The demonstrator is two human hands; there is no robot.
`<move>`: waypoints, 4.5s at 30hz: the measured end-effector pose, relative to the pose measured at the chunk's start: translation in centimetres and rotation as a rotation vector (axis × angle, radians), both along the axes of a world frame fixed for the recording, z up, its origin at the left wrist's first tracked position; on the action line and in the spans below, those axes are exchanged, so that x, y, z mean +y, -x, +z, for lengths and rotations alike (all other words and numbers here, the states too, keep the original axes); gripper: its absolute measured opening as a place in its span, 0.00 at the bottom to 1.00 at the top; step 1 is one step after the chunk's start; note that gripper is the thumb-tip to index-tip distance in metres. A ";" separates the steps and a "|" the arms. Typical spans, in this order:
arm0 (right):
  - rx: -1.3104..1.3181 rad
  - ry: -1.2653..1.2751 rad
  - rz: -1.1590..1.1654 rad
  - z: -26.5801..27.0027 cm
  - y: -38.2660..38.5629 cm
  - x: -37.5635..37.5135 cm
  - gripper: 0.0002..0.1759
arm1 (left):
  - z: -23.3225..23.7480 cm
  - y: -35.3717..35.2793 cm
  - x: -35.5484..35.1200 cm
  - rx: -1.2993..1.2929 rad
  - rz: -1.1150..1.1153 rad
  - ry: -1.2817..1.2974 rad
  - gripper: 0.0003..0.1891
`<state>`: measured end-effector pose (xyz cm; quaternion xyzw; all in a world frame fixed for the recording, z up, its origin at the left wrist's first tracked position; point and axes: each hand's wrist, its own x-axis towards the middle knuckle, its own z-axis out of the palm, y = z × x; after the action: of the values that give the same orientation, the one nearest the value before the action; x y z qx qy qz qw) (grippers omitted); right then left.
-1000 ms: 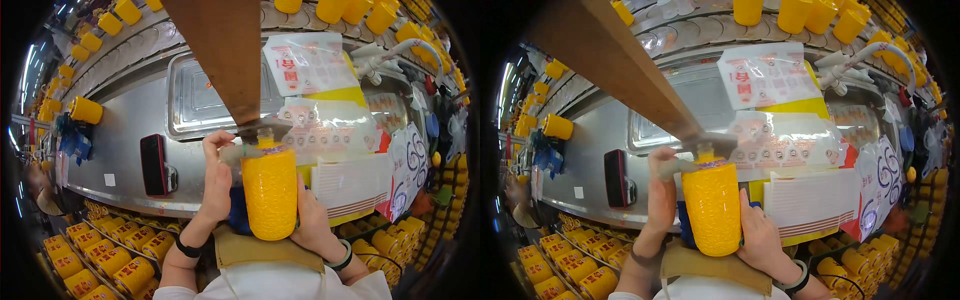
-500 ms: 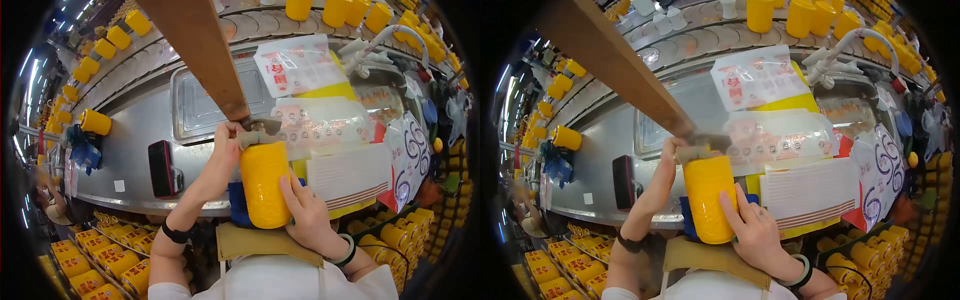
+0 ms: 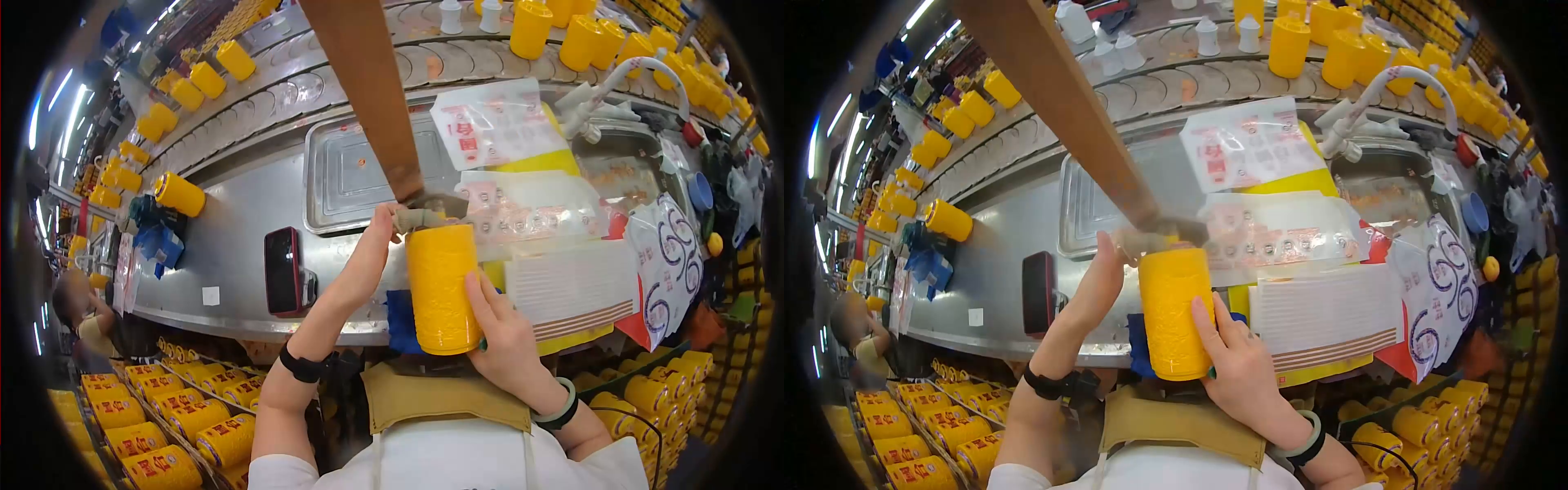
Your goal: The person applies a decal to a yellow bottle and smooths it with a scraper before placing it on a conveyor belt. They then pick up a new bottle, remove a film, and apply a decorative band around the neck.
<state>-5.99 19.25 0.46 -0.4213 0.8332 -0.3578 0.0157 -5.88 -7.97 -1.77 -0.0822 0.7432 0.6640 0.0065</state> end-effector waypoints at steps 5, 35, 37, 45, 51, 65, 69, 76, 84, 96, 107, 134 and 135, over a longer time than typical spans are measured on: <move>-0.201 0.113 -0.111 -1.7 0.0 -0.4 0.57 | 2.3 0.8 1.3 0.072 -0.015 0.091 0.46; 0.085 0.065 -0.147 0.3 -1.4 -0.4 0.52 | 2.5 1.3 1.2 0.143 -0.112 0.102 0.42; 0.006 0.018 -0.117 -1.0 -0.8 -0.2 0.53 | 3.0 1.1 1.5 0.140 -0.114 0.141 0.42; 0.083 -0.002 -0.051 0.8 -1.2 0.2 0.54 | 1.7 1.4 1.5 0.147 -0.070 0.082 0.43; 0.051 -0.076 -0.073 0.3 -0.9 0.3 0.52 | 3.3 1.7 2.0 0.165 -0.103 0.144 0.43; 0.188 -0.039 -0.032 2.7 -1.6 0.0 0.43 | 0.8 1.1 1.5 0.165 -0.011 0.069 0.42; 0.074 -0.057 -0.078 -0.3 -1.1 -0.3 0.55 | 2.0 1.1 2.1 0.163 -0.045 0.033 0.41; -0.063 -0.118 -0.095 -0.5 -1.2 0.2 0.61 | 1.8 0.0 0.2 0.181 0.030 0.035 0.36; 0.043 -0.187 -0.035 2.4 -1.4 0.2 0.54 | 0.1 0.3 0.5 0.095 -0.022 0.006 0.39; 0.228 -0.195 -0.029 2.8 -1.6 -0.5 0.43 | 4.9 0.3 2.3 0.266 -0.074 0.633 0.33; 0.130 -0.152 0.004 2.2 -1.1 1.2 0.47 | 4.4 0.2 4.0 0.457 0.121 0.646 0.23; 0.210 -0.389 -0.374 3.1 10.0 13.7 0.20 | -0.4 -10.2 10.8 0.418 0.344 0.475 0.51; 0.232 -0.370 -0.392 2.9 10.3 14.1 0.18 | -0.2 -10.4 10.8 0.422 0.329 0.519 0.52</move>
<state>-16.34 33.38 3.34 -0.2803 0.9460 -0.1457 -0.0724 4.47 2.83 -1.95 -0.0607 0.8487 0.4478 -0.2747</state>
